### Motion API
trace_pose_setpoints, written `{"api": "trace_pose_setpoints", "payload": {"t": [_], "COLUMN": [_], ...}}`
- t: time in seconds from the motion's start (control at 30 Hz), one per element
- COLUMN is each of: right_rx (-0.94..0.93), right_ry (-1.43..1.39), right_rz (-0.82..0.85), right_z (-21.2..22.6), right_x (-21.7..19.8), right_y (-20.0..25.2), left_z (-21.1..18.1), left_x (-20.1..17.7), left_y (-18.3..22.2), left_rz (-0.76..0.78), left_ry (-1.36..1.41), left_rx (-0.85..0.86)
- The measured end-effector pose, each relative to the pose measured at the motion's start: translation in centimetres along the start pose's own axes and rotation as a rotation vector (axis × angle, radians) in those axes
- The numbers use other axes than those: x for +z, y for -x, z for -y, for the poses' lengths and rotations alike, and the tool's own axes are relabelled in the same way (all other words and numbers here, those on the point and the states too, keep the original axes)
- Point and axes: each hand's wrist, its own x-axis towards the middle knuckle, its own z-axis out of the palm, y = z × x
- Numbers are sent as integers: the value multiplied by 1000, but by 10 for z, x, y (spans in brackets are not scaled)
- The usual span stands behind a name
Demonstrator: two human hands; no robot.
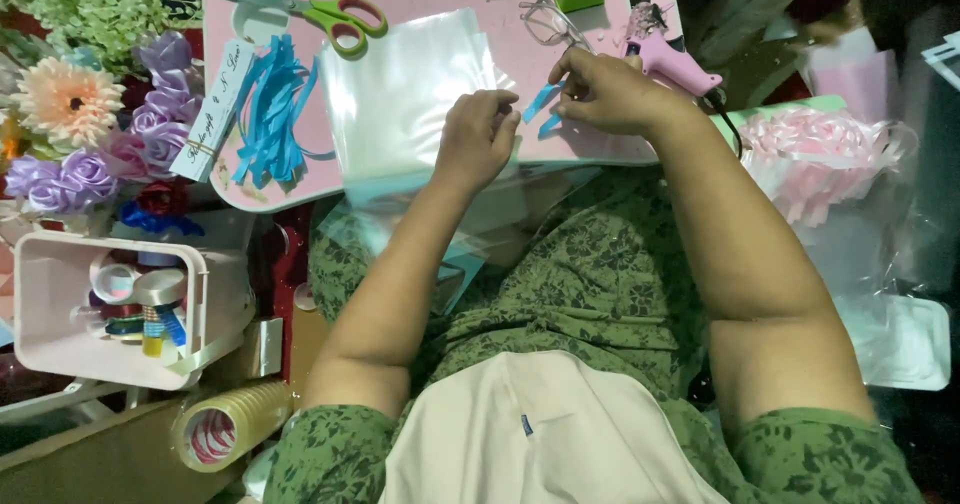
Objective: Preparing decorative packaging by cutting ribbons and using a hot glue gun to assemble components on a work table.
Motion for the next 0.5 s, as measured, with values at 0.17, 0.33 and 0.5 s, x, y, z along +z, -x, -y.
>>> {"api": "trace_pose_setpoints", "payload": {"t": [0.17,0.33,0.5], "right_rx": [58,-6,-23], "right_ry": [111,175,166], "right_rz": [13,-53,-62], "right_z": [6,8,3], "right_x": [3,4,9], "right_y": [-7,-7,-8], "left_z": [-1,2,3], "left_x": [1,2,5], "left_y": [-1,-3,-1], "left_rz": [4,4,6], "left_ry": [-41,-91,-81], "left_rx": [30,60,46]}}
